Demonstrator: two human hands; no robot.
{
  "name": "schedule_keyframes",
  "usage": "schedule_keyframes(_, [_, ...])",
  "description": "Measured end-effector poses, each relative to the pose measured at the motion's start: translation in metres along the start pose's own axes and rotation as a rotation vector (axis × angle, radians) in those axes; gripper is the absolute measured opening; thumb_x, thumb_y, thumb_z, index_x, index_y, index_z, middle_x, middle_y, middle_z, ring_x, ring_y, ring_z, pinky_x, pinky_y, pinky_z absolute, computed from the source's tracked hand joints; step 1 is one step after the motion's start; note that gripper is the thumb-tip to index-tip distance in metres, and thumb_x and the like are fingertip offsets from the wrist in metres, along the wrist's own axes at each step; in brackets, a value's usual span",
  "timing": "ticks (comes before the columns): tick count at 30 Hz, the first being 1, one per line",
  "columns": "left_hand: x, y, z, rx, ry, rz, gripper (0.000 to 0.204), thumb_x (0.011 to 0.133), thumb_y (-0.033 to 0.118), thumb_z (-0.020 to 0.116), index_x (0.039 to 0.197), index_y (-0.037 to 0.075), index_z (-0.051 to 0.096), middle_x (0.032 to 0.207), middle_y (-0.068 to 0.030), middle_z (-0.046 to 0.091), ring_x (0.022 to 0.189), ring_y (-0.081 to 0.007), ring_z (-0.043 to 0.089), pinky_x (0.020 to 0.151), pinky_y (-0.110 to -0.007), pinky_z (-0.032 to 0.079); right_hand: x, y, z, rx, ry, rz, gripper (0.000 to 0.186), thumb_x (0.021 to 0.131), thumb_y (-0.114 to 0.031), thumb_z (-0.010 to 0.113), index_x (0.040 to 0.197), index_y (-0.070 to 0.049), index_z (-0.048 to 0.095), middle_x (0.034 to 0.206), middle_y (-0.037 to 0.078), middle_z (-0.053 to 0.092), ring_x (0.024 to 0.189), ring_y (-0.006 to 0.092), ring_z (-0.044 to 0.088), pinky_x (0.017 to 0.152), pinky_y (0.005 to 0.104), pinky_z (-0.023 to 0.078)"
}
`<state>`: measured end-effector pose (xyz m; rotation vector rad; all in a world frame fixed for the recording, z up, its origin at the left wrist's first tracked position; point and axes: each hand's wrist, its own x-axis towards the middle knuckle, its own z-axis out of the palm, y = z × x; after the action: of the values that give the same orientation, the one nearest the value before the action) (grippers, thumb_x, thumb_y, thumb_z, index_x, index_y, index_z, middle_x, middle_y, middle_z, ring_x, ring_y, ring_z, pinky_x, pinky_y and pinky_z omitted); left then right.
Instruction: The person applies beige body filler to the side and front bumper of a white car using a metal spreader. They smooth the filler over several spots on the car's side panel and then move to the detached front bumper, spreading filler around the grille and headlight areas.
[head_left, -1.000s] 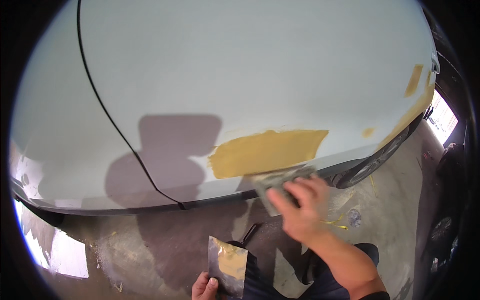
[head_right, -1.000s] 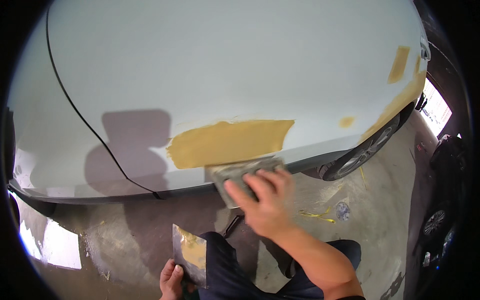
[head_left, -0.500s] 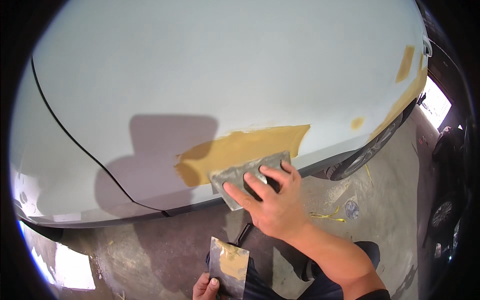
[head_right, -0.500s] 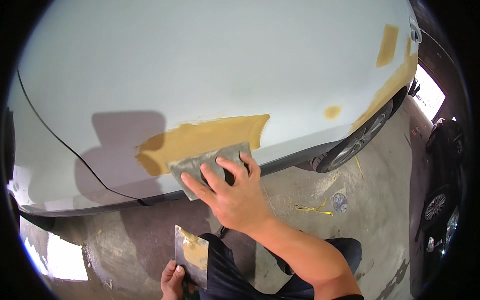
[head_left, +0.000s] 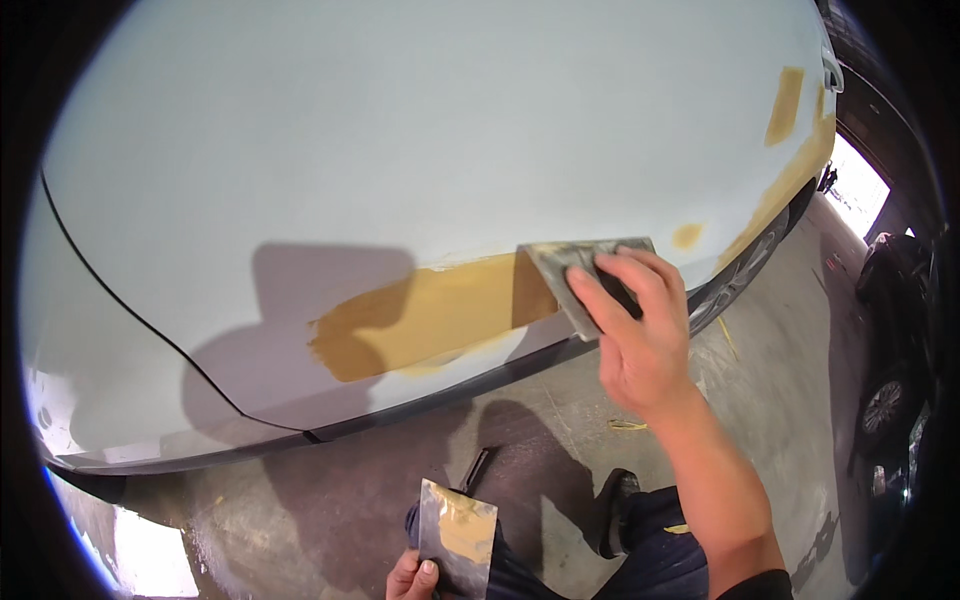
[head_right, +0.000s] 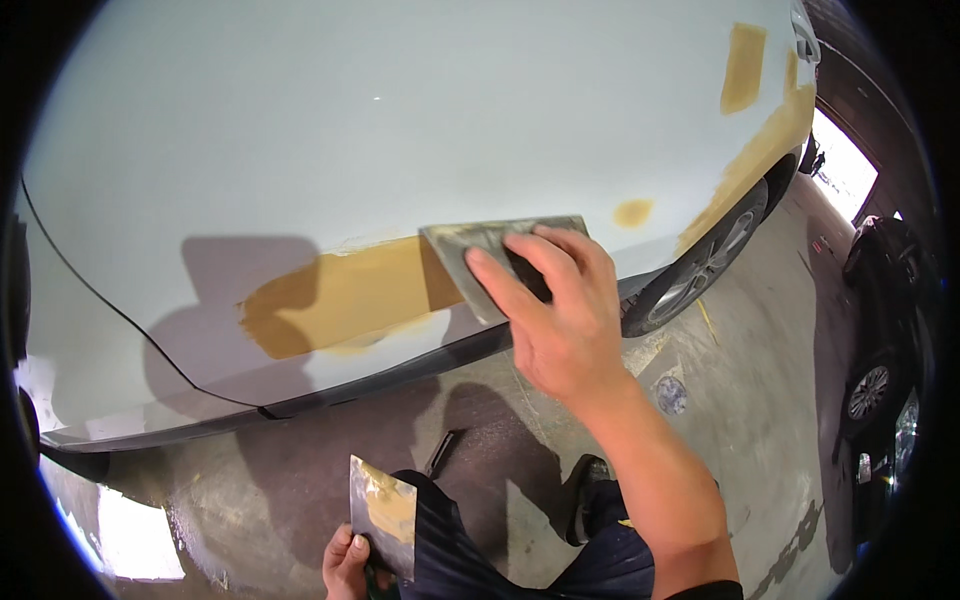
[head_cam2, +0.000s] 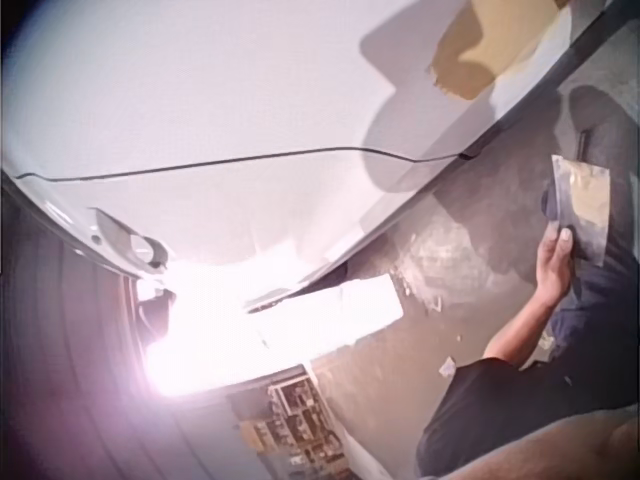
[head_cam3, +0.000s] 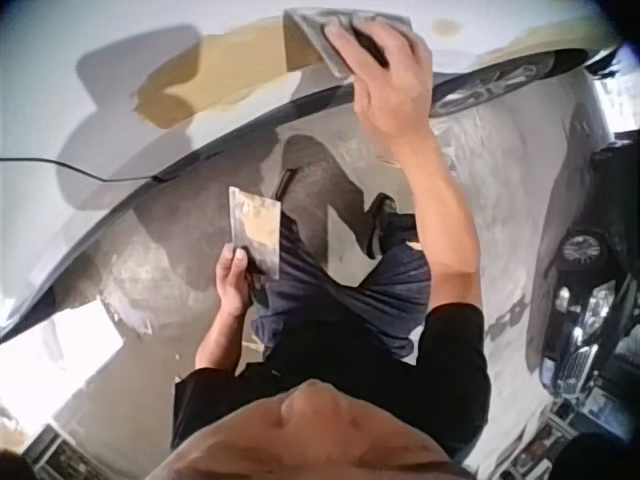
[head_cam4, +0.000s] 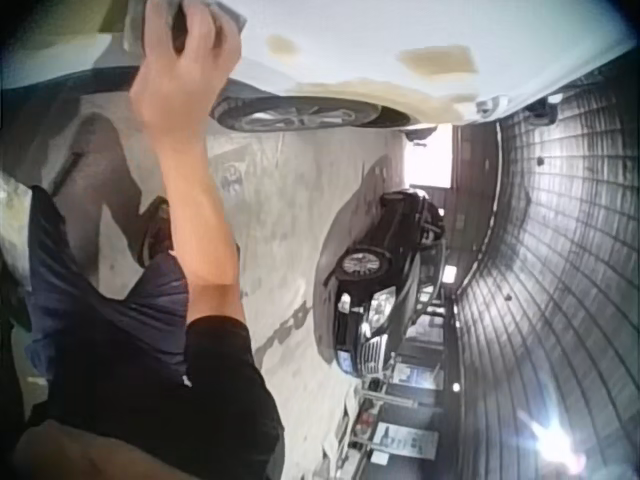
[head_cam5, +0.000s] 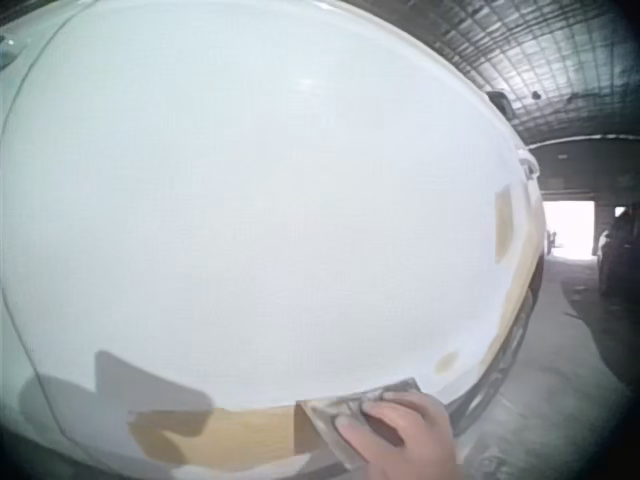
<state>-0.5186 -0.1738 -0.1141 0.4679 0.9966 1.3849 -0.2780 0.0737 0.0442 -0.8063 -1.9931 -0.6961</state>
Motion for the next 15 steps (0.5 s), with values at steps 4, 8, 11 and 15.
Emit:
schedule_keyframes(4, [0.000,0.000,0.000,0.031,-0.017,-0.033,0.011,0.104,0.015,0.056,0.095,0.010,0.060,0.081,0.0048,0.061,0.070,-0.0063,0.056,0.061,-0.022,0.043,0.011,-0.021,0.013,0.035,-0.052,-0.032,0.049,0.075,-0.005,0.067,0.121,-0.019,0.073,0.118,0.005,0.060,0.110,0.0307,0.054,0.094,0.0455,0.044])
schedule_keyframes(8, [0.003,0.005,0.007,0.042,-0.015,-0.032,0.013,0.104,0.015,0.056,0.092,0.011,0.059,0.078,0.0058,0.058,0.067,-0.0054,0.053,0.058,-0.022,0.041,-0.013,-0.045,0.022,0.093,-0.146,-0.013,0.052,0.074,-0.010,0.069,0.124,-0.024,0.071,0.122,0.002,0.059,0.116,0.0284,0.052,0.097,0.0524,0.041])
schedule_keyframes(11, [0.004,-0.003,0.005,0.057,-0.026,-0.011,0.014,0.104,0.017,0.056,0.091,0.012,0.058,0.076,0.0066,0.055,0.064,-0.0052,0.050,0.057,-0.021,0.038,-0.036,-0.050,0.032,0.102,-0.157,-0.022,0.055,0.074,-0.010,0.069,0.127,-0.027,0.070,0.124,0.000,0.060,0.117,0.0277,0.051,0.097,0.0555,0.040])
schedule_keyframes(15, [0.009,0.004,0.022,0.157,-0.074,0.025,0.014,0.104,0.020,0.056,0.093,0.012,0.058,0.077,0.0058,0.055,0.063,-0.0058,0.048,0.056,-0.021,0.037,-0.061,-0.047,0.040,0.097,-0.175,-0.022,0.053,0.075,-0.009,0.067,0.125,-0.026,0.071,0.121,0.001,0.060,0.117,0.0276,0.052,0.098,0.0542,0.040])
